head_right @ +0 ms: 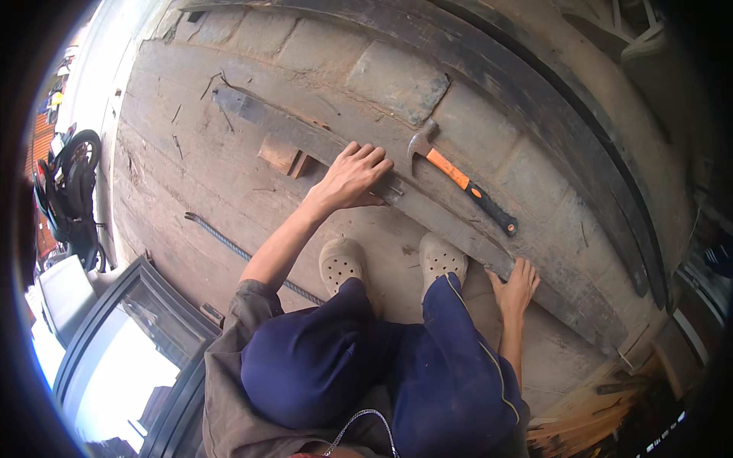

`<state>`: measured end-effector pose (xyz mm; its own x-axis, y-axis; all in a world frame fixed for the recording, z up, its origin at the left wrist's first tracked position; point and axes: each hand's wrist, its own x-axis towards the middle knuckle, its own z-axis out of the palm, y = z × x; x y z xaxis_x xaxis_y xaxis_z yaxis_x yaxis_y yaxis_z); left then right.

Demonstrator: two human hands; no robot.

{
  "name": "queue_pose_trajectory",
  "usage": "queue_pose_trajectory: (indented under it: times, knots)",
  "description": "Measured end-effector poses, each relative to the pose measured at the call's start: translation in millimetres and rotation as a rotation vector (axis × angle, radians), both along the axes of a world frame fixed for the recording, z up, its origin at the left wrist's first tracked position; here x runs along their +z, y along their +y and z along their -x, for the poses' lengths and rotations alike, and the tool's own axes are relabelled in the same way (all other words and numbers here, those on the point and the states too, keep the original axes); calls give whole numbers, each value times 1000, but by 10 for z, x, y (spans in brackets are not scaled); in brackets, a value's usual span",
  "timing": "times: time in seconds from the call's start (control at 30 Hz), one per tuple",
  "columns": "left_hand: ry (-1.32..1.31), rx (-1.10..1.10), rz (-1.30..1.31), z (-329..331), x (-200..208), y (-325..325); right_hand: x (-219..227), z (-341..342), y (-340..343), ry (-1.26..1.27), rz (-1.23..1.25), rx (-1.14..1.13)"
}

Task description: The person selects a white wooden plank from a pile, carries it to a work area, and sits on the ground. They use a hammer to drive a nail into the plank, which is resting on a brick. After hammering, they inspect the plank and move it aside.

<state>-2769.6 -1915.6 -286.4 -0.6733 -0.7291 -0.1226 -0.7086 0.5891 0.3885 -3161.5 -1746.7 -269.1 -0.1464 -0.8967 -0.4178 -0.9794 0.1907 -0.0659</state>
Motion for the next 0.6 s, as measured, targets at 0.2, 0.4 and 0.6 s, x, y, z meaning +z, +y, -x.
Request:
queue_pose_trajectory:
  times: [0.2,0.4,0.6]
  knots:
    - [227,134,50,-126,-30,221,-14,-193,-300,-353,87,10]
    - [535,676,26,-451,149,982,-30,-705,-946,-323,158,83]
    - [696,913,-62,-318,64,1605,-614,-663,-1415,-162,69,186]
